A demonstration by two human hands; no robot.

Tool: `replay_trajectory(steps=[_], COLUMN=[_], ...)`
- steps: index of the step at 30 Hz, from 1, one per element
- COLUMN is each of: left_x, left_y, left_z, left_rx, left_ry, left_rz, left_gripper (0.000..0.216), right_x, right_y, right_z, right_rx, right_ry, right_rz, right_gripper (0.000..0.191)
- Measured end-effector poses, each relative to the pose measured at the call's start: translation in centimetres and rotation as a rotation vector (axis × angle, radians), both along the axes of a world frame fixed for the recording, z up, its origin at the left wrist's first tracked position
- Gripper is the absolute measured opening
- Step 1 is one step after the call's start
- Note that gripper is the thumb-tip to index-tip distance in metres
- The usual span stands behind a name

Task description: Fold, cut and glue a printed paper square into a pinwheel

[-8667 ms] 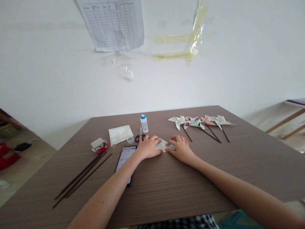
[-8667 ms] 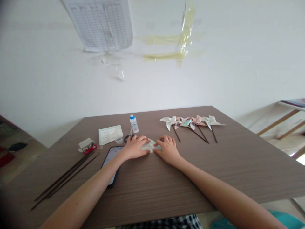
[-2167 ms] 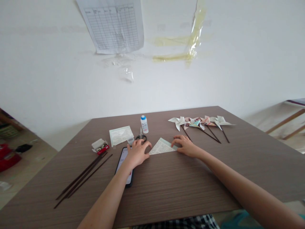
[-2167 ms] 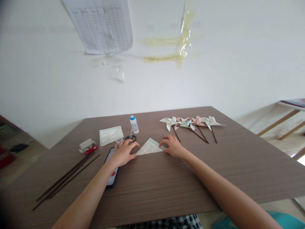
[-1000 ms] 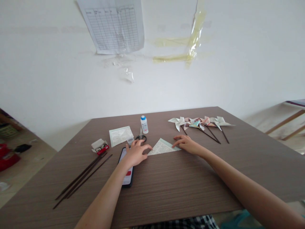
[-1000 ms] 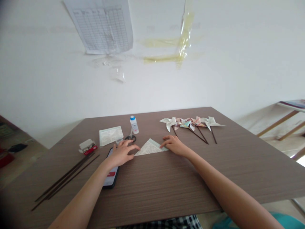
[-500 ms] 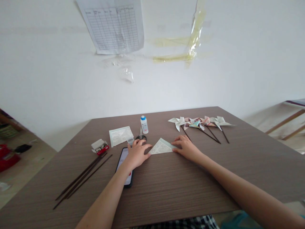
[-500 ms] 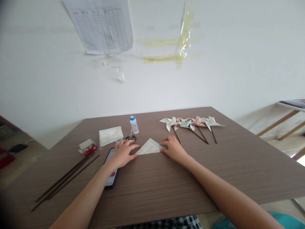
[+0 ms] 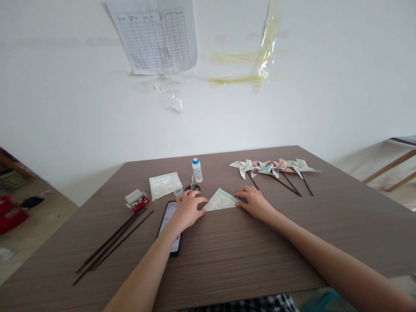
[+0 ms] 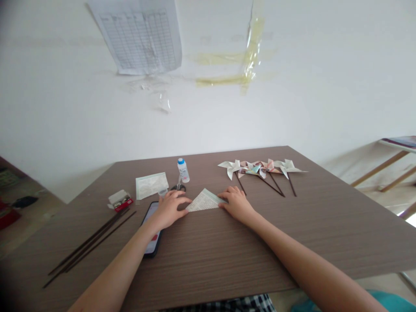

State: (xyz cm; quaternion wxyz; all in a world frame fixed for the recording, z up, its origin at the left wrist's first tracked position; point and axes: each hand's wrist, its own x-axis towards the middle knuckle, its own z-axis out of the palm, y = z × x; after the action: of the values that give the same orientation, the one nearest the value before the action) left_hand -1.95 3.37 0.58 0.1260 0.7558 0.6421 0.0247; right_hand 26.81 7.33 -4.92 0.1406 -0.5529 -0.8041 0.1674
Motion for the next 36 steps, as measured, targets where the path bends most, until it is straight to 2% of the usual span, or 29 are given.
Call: replay_trajectory(steps=[11,17,21,32,36], left_x=[-0.1,-0.1,0.0,-0.3,-0.6], left_y=[0.7,0.8,0.7,0.9,1.1], left_z=[-0.5,-0.4,-0.2,-0.8,-1.2], left_rx=[0.083,0.117,0.125,0.127,0.158], left_ry=[-0.098,-0.205,-0.247,-0.24,-0.256], left_rz=[-0.002,-0.035,-0.045,-0.055,-0.082], left_gripper=[0.035,0.024,0.025,0.023,0.025], right_x=[-0.2,-0.4,-0.6,-0.3,-0.2], right_y=[0.0,-0.2,-0.3,0.5,0.7], right_z=[-0.1,0.2,0.5,-0.9,-1.2], right_rx=[0.009,0.003,-0.008,0.045,0.055], right_ry=[-0.025,-0.033,-0.003,0.215,0.283], right_rz=[-0.013,-0.025,-0.037,-0.029,-0.036], right_gripper=[0.041,0.04,0.037,0.019,0.02])
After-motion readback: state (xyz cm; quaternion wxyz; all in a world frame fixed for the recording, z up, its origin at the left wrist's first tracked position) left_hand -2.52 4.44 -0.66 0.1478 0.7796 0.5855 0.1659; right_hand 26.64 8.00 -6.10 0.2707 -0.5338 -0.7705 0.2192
